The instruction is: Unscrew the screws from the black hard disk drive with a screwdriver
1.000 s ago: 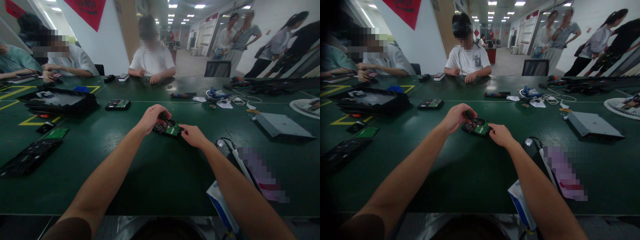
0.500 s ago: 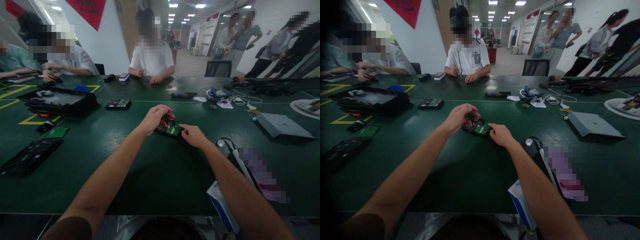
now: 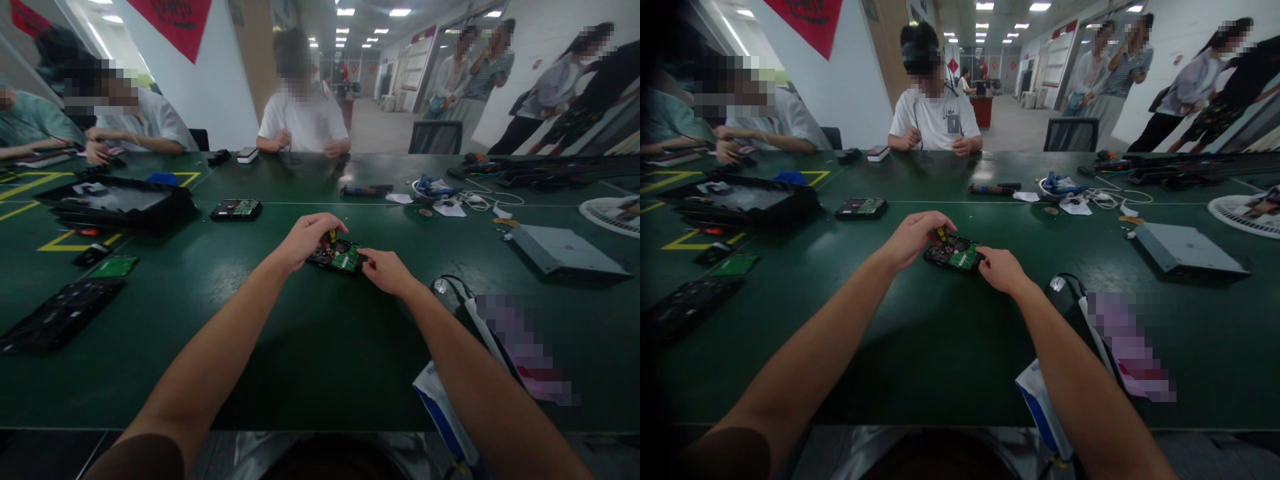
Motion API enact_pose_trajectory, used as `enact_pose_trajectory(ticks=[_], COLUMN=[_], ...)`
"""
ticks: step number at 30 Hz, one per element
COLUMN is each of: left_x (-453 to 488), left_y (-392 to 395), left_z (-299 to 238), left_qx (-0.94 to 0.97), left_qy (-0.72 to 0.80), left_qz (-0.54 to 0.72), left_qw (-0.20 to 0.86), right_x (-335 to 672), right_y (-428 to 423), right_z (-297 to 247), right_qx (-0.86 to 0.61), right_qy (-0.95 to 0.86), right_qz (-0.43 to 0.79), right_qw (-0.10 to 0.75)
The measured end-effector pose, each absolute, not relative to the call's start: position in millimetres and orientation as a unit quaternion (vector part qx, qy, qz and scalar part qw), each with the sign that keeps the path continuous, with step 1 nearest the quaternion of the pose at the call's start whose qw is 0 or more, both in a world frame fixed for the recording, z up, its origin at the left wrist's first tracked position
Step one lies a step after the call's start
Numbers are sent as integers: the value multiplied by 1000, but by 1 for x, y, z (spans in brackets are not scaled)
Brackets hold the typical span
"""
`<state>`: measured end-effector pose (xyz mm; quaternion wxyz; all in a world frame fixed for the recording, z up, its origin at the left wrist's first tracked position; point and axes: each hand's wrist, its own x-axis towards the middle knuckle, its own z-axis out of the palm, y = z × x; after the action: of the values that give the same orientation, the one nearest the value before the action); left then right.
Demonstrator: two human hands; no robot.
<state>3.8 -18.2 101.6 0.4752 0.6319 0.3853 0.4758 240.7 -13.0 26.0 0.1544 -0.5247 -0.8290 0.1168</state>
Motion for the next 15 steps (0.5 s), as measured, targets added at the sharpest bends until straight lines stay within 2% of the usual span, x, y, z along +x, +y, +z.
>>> enact_pose_trajectory(ticks=[7, 15], left_x=[3, 5], left_y=[-20, -16], left_z=[103, 95], left_qx=[604, 509], left_qy=[389, 326], left_qz=[475, 497], left_qw=[508, 623], right_x=[242, 243], right_y=[-13, -11], right_z=[25, 22], right_qx=[-528, -515], right_qy=[-827, -836], right_qz=[117, 103], right_qw=[152, 158])
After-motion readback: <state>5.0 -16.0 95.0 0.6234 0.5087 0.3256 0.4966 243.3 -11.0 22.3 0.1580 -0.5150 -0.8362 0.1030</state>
